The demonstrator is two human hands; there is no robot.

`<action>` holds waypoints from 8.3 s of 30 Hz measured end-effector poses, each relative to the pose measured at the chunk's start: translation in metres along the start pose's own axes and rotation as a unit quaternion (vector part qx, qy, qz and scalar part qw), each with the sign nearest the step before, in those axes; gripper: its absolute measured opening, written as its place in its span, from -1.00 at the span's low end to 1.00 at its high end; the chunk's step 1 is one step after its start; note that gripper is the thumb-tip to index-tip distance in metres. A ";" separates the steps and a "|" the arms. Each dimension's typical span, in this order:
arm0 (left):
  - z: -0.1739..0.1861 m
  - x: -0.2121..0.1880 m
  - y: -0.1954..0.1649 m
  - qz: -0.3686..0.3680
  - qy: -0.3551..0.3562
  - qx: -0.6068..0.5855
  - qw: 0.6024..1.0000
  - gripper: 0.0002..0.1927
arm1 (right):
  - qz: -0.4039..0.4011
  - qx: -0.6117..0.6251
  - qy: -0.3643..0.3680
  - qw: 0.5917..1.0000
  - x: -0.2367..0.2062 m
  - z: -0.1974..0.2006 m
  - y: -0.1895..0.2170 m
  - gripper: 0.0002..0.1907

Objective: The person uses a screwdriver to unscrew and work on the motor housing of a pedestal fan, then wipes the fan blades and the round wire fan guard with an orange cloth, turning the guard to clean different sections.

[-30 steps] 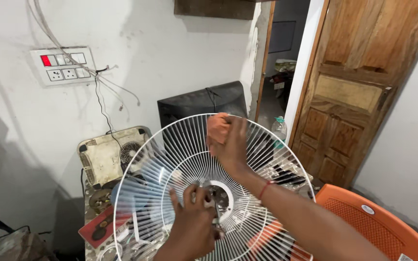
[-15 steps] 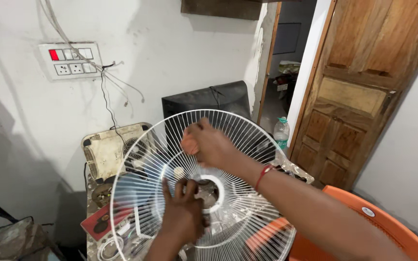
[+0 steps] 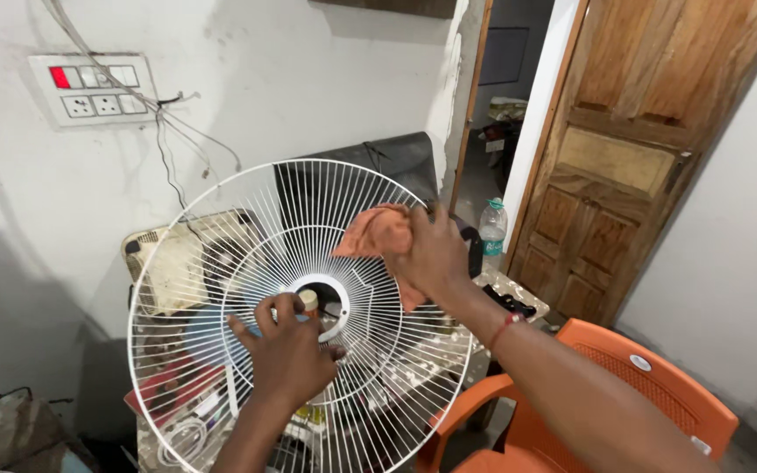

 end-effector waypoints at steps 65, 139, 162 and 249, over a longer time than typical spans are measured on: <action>0.095 -0.065 0.034 0.137 -0.232 0.139 0.953 -0.28 | 0.081 0.303 -0.035 0.949 -0.012 0.019 0.142 -0.62; 0.026 -0.034 0.080 0.130 -0.543 -0.082 0.826 -0.52 | 0.251 0.268 0.074 0.927 -0.063 -0.040 0.180 -0.59; 0.040 -0.055 0.143 0.190 -0.484 -0.020 0.854 -0.62 | 0.249 -0.022 0.271 0.930 -0.024 -0.036 0.039 -0.81; -0.011 0.038 0.021 -0.016 -0.179 -0.006 0.984 -0.17 | -0.207 0.307 0.020 0.929 -0.076 -0.012 0.010 -0.61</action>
Point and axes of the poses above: each hand's wrist, its own x-axis towards the middle knuckle, its own z-axis out of the back of the hand, y = z × x, the point moved 3 cm from there along x, towards the middle knuckle, and after that the axes turned 12 degrees about -z, right-handed, at the moved point
